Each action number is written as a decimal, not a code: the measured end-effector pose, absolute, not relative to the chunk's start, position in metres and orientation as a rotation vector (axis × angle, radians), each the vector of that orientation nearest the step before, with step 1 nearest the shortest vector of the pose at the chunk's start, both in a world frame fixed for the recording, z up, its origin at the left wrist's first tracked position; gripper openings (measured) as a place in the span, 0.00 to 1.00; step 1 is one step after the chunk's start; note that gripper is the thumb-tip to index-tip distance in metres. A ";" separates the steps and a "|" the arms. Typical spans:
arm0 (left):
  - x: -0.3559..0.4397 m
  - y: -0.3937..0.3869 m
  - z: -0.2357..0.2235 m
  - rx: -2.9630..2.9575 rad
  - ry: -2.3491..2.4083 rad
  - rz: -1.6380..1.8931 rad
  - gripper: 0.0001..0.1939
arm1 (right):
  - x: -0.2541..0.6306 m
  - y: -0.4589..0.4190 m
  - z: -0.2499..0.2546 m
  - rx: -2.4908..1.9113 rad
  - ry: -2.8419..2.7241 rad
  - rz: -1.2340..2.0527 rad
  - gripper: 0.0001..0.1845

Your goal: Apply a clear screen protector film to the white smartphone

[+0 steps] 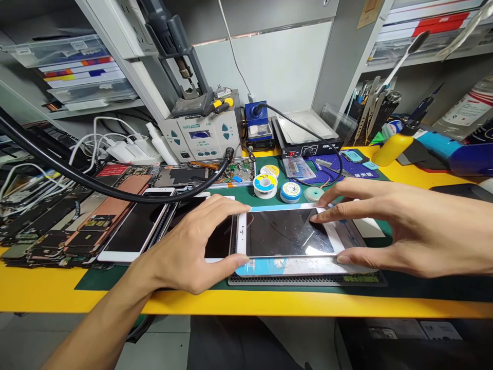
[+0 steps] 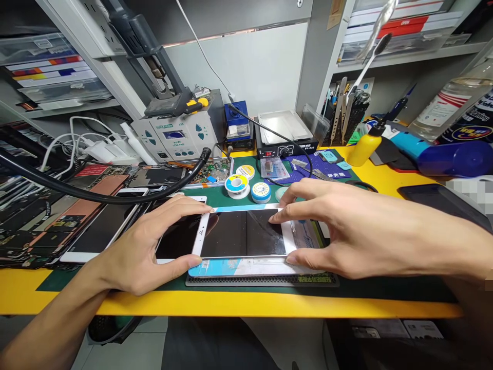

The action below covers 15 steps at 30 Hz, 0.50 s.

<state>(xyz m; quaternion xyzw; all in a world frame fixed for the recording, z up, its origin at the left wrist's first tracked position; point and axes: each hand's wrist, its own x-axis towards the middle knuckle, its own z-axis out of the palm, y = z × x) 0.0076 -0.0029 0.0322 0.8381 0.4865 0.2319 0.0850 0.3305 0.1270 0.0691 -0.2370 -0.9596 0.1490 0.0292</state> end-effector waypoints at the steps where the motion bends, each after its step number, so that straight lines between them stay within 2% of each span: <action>1: 0.008 -0.003 0.032 2.501 1.451 0.691 0.31 | 0.330 0.127 0.069 -0.721 -2.959 0.461 0.26; 15: 0.009 -0.003 0.032 2.486 1.459 0.693 0.30 | 0.332 0.130 0.064 -0.686 -2.961 0.379 0.25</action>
